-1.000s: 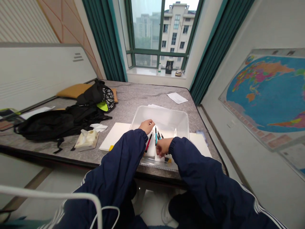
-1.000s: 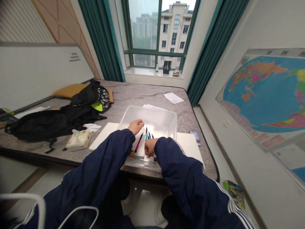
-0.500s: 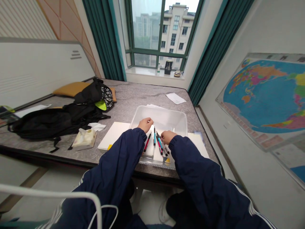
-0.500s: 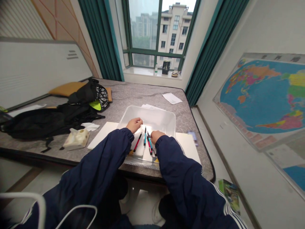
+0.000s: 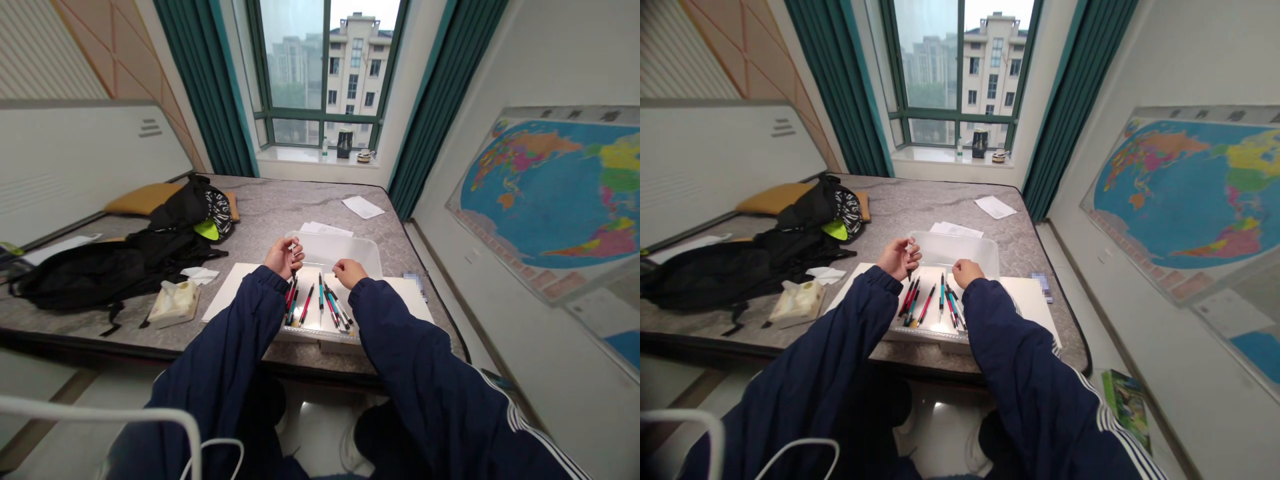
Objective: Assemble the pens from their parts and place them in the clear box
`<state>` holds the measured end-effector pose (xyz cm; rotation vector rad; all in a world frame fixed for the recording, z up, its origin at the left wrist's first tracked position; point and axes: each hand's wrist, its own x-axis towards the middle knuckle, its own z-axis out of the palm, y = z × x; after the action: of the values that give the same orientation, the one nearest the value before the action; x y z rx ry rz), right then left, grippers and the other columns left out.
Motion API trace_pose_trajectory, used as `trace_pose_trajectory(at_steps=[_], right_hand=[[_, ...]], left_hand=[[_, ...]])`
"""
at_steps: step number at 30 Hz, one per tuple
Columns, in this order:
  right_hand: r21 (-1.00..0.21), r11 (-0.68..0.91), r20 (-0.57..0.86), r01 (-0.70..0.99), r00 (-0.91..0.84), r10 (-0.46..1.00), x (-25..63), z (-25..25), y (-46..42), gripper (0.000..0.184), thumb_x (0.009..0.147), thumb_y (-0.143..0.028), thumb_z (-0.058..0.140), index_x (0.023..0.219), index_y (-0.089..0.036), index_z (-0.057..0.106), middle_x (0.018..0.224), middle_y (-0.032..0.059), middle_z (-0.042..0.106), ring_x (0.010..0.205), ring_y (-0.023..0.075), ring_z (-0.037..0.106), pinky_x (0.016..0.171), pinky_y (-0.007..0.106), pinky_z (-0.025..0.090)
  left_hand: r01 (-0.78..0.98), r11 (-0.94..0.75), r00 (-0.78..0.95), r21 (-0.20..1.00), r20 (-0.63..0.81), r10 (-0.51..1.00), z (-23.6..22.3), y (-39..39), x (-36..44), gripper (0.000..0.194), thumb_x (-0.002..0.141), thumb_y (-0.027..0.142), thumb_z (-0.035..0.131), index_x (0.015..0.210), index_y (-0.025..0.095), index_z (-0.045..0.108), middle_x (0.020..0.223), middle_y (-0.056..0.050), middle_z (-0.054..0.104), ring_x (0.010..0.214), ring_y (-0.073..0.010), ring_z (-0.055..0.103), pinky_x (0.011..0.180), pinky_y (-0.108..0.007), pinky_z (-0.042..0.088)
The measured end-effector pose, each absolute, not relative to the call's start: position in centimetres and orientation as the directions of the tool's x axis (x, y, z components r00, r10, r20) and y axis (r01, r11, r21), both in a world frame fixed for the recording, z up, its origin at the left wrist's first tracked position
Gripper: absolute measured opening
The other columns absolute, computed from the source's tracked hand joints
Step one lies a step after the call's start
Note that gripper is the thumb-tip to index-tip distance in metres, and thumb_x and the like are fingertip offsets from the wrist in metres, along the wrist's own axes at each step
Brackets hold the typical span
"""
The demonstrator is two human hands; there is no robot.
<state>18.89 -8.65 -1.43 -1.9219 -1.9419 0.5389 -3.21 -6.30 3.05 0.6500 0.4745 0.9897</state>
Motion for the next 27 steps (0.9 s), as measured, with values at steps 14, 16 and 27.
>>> trace_pose_trajectory(at_steps=[14,16,27], right_hand=[[-0.377,0.024,-0.142,0.926,-0.084,0.986,18.5,-1.5,-9.4,0.026,0.088,-0.025,0.05,0.095,-0.018,0.074,0.1,0.0104,0.074,0.093,0.0211,0.067,0.078,0.027,0.046],[-0.282,0.047,-0.224,0.958,-0.113,0.968,18.4,-1.9,-9.7,0.027,0.087,-0.024,0.052,0.098,-0.016,0.075,0.104,0.0141,0.073,0.099,0.0247,0.067,0.081,0.029,0.047],[-0.217,-0.001,-0.302,0.976,-0.066,0.951,18.5,-1.8,-11.4,0.024,0.085,-0.026,0.057,0.099,-0.017,0.074,0.107,0.017,0.071,0.103,0.0292,0.066,0.084,0.036,0.049]], left_hand=[[-0.584,0.223,0.267,0.781,-0.075,0.961,2.6,-6.6,-2.5,0.016,0.071,0.029,0.059,0.077,0.019,0.048,0.079,0.0,0.055,0.054,-0.0078,0.044,0.037,-0.017,0.027],[-0.591,0.186,0.224,0.785,-0.062,0.973,2.6,-6.8,-2.7,0.015,0.071,0.03,0.058,0.077,0.019,0.048,0.079,0.001,0.055,0.055,-0.0077,0.043,0.038,-0.017,0.026],[-0.538,0.195,0.238,0.82,-0.074,0.968,3.3,-9.5,-2.8,0.018,0.071,0.031,0.058,0.074,0.018,0.048,0.077,0.001,0.051,0.053,-0.0064,0.04,0.036,-0.016,0.022]])
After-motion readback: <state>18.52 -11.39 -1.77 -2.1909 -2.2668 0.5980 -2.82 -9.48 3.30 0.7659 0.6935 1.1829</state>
